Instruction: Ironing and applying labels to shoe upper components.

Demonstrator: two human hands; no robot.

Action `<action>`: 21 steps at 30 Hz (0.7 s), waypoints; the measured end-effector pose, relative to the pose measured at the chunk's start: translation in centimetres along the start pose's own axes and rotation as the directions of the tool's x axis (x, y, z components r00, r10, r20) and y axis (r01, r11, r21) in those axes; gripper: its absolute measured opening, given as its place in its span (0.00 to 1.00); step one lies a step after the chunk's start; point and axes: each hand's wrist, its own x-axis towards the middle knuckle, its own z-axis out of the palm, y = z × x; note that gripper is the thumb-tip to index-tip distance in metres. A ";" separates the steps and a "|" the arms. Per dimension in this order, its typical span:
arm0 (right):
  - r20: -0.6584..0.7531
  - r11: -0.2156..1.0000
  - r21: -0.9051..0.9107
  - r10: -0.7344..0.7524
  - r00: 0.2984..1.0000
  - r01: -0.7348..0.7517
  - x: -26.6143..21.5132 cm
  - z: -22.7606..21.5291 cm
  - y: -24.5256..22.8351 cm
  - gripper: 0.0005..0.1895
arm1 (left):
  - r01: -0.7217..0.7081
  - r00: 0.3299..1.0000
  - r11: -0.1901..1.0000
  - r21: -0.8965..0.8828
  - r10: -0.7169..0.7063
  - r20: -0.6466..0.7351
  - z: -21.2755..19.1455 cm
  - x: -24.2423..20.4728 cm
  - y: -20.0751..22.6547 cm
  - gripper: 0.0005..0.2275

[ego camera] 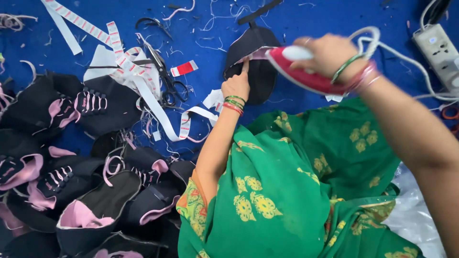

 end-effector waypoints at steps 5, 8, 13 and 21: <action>0.062 0.999 -0.044 -0.017 0.998 0.020 2.6 4.1 -5.0 0.31 | 0.014 1.000 0.999 -0.044 -0.014 0.010 -0.5 -0.1 0.0 0.35; -0.009 0.999 -0.048 -0.014 1.000 0.014 5.7 7.9 -5.7 0.30 | 0.026 1.000 0.997 -0.071 -0.026 0.004 -1.1 -0.3 0.1 0.34; -0.054 0.999 -0.033 -0.037 0.998 0.035 6.7 8.7 -6.2 0.26 | 0.069 0.995 0.982 -0.177 -0.081 -0.063 -1.4 -0.8 0.0 0.28; 0.108 0.993 -0.065 0.110 0.988 -0.103 5.5 4.2 -7.3 0.28 | 0.071 0.997 0.969 -0.236 -0.078 -0.023 -2.3 -0.7 -0.2 0.27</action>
